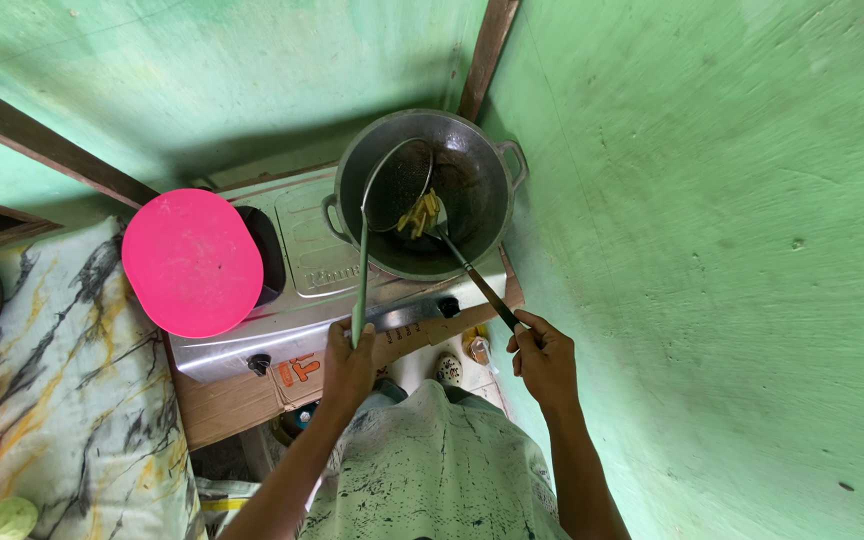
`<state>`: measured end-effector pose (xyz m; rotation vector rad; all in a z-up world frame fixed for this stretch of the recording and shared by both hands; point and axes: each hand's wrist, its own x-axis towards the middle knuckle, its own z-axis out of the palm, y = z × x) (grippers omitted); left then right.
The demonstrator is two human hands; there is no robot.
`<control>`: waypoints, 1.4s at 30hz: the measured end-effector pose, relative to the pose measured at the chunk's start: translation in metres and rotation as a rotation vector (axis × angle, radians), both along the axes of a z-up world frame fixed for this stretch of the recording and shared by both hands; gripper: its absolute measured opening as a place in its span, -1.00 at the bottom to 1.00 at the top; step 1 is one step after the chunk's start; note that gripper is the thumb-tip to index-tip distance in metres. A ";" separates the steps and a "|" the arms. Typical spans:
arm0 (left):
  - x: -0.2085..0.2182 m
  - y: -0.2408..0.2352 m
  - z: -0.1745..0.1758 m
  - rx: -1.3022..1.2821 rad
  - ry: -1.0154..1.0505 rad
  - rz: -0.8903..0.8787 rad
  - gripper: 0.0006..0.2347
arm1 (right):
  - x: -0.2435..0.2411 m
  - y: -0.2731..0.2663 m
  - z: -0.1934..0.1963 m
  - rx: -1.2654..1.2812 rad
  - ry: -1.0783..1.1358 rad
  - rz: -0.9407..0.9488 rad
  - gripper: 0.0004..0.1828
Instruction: The person fries plantain slices in a wok on a gas stove, using a slotted spoon and a spatula to stir and lift the pieces. The person removes the cooked plantains from the oil and places them into a nearby bowl.
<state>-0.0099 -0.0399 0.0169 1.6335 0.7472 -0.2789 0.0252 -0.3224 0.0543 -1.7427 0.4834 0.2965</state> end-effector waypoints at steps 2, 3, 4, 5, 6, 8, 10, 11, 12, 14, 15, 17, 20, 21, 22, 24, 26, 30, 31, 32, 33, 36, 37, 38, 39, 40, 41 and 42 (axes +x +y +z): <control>-0.010 0.011 0.005 0.035 -0.056 -0.070 -0.70 | -0.004 -0.006 0.001 0.015 0.013 -0.014 -0.64; -0.016 0.017 0.009 0.053 -0.082 -0.101 -0.70 | -0.007 -0.007 0.003 0.024 0.020 -0.018 -0.65; -0.017 0.024 0.013 -0.008 -0.011 -0.087 -0.71 | -0.008 -0.009 0.006 -0.001 0.005 0.004 -0.64; -0.019 0.031 0.017 -0.069 0.060 -0.072 -0.71 | -0.011 -0.010 0.011 -0.027 -0.010 0.026 -0.63; -0.022 0.035 0.022 -0.130 0.134 -0.058 -0.70 | -0.014 -0.011 0.015 -0.052 -0.021 0.046 -0.63; -0.019 0.040 0.026 0.024 -0.019 -0.123 -0.71 | -0.018 -0.013 0.024 -0.089 -0.045 0.057 -0.62; -0.018 0.039 0.027 0.090 -0.114 -0.140 -0.71 | -0.023 -0.013 0.033 -0.139 -0.055 0.072 -0.62; -0.016 0.037 0.027 0.081 -0.135 -0.124 -0.71 | -0.025 -0.012 0.038 -0.170 -0.055 0.081 -0.62; -0.014 0.036 0.027 0.072 -0.159 -0.111 -0.71 | -0.026 -0.011 0.043 -0.201 -0.059 0.087 -0.62; -0.008 0.034 0.025 0.013 -0.166 -0.050 -0.71 | -0.030 -0.008 0.053 -0.301 -0.153 0.137 -0.62; -0.007 0.033 0.025 -0.016 -0.168 -0.019 -0.71 | -0.032 -0.007 0.058 -0.351 -0.199 0.163 -0.62; -0.006 0.031 0.023 0.010 -0.131 0.035 -0.71 | -0.034 -0.003 0.064 -0.413 -0.253 0.164 -0.64; -0.004 0.024 0.019 0.090 -0.168 0.071 -0.72 | -0.033 -0.002 0.065 -0.481 -0.277 0.156 -0.64; -0.005 0.022 0.018 0.125 -0.195 0.079 -0.72 | -0.032 -0.002 0.064 -0.498 -0.275 0.156 -0.64; -0.006 0.021 0.017 0.126 -0.169 0.084 -0.72 | -0.029 -0.002 0.061 -0.526 -0.310 0.160 -0.65; -0.002 0.023 0.016 0.132 -0.120 0.094 -0.71 | -0.022 0.000 0.054 -0.579 -0.382 0.168 -0.67; -0.001 0.024 0.014 0.169 -0.137 0.056 -0.71 | -0.016 0.002 0.047 -0.605 -0.355 0.185 -0.67; -0.003 0.019 0.007 0.100 -0.105 0.021 -0.70 | -0.010 0.007 0.035 -0.520 -0.289 0.212 -0.66; -0.002 0.017 0.003 0.104 -0.102 0.008 -0.70 | -0.007 0.007 0.032 -0.410 -0.190 0.177 -0.64; -0.005 0.014 0.000 0.110 -0.093 -0.007 -0.71 | -0.005 0.008 0.028 -0.298 -0.084 0.141 -0.63; -0.007 0.012 -0.002 0.115 -0.083 -0.022 -0.71 | -0.004 0.008 0.025 -0.186 0.021 0.104 -0.62; -0.012 0.009 -0.008 0.083 -0.192 -0.024 -0.71 | -0.002 0.007 0.022 -0.001 0.030 0.008 -0.63; -0.012 0.009 -0.008 0.075 -0.157 -0.014 -0.71 | -0.002 0.006 0.023 -0.011 0.023 0.008 -0.63; -0.012 0.010 -0.008 0.067 -0.121 -0.001 -0.71 | -0.003 0.004 0.025 -0.021 0.017 0.011 -0.63; -0.012 0.010 -0.007 0.059 -0.086 0.012 -0.70 | -0.006 0.003 0.028 -0.031 0.010 0.014 -0.63; -0.012 0.011 -0.006 0.053 -0.109 0.016 -0.70 | -0.008 0.003 0.031 -0.046 -0.003 0.034 -0.63; -0.011 0.013 -0.005 0.046 -0.132 0.020 -0.70 | -0.012 0.002 0.035 -0.061 -0.016 0.054 -0.62; -0.011 0.014 -0.003 0.039 -0.153 0.023 -0.70 | -0.016 0.002 0.040 -0.077 -0.027 0.073 -0.62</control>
